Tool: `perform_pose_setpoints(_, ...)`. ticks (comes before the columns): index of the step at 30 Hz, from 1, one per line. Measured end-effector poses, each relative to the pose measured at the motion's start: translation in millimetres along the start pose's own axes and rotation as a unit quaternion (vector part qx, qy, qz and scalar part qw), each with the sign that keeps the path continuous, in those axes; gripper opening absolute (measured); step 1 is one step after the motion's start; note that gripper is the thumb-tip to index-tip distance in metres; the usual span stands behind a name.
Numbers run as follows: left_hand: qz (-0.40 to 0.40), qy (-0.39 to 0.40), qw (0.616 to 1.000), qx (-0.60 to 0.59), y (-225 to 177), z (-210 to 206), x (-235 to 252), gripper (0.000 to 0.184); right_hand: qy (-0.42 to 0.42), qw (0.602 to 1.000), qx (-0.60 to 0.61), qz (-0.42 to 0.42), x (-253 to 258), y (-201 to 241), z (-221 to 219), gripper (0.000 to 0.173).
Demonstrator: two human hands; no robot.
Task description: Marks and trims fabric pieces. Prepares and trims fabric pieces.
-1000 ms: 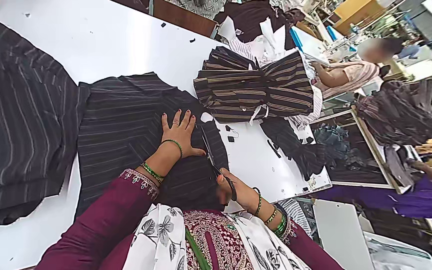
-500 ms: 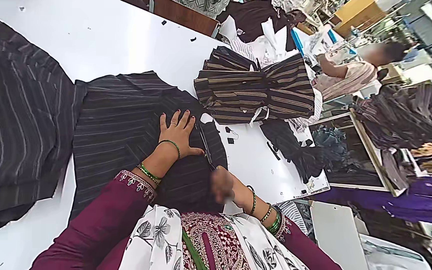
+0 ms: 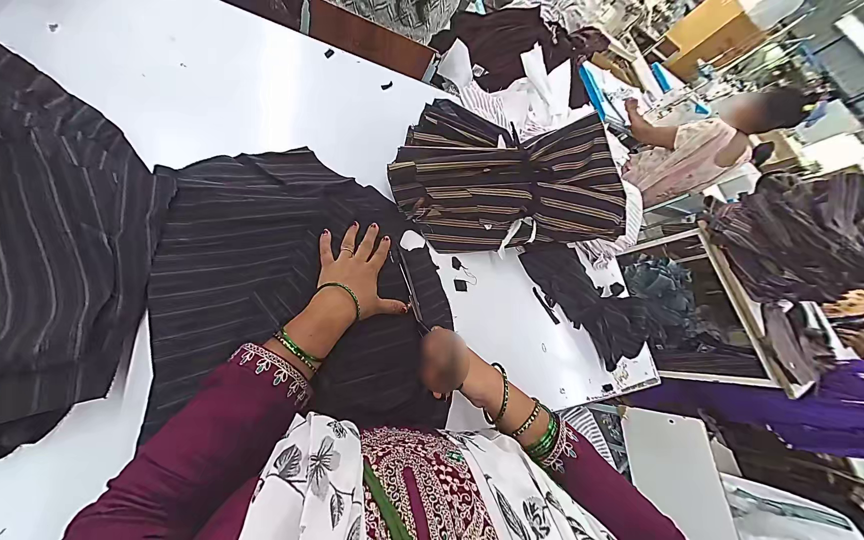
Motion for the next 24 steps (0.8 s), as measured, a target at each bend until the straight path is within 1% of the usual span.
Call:
perform_pose_setpoints(3, -0.002, 0.000, 1.000, -0.002, 0.9, 0.1, 0.2, 0.124, -0.019, 1.000, 0.001, -0.001, 1.1, 3.0, 1.4, 0.026)
perform_pose_setpoints(5, -0.005, -0.015, 1.000, -0.001, 2.9, 2.3, 0.5, 0.119, -0.027, 1.000, 0.000, -0.001, 0.1, 2.1, 2.7, 0.023)
perform_pose_setpoints(8, -0.010, -0.039, 0.999, -0.010, 6.7, 6.5, 1.9, 0.111, -0.018, 1.000, -0.008, -0.011, -0.5, 1.8, 4.7, 0.025)
perform_pose_setpoints(10, -0.011, -0.042, 0.999, -0.020, 7.5, 7.6, 2.7, 0.109, -0.002, 0.999, -0.020, -0.024, 1.3, 3.2, 7.3, 0.032)
perform_pose_setpoints(16, 0.016, -0.016, 0.999, -0.027, 7.7, 7.9, 4.5, 0.115, -0.011, 1.000, -0.017, -0.024, 10.8, 13.3, 12.5, 0.029)
perform_pose_setpoints(20, 0.032, 0.002, 0.999, -0.038, 8.1, 11.2, 6.2, 0.121, -0.012, 0.999, -0.032, -0.035, 8.9, 12.8, 13.0, 0.030)
perform_pose_setpoints(24, 0.020, -0.012, 0.999, -0.032, 9.1, 12.0, 10.9, 0.126, -0.023, 0.998, -0.036, -0.038, 10.4, 15.0, 12.9, 0.029)
Point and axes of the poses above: each hand's wrist, its own x-axis towards the middle knuckle, its own z-axis out of the back of the hand, y = z × x, the point moved 8 cm from there along x, towards the middle knuckle, and after that the axes turned 12 degrees about y, right-handed, at the moved point
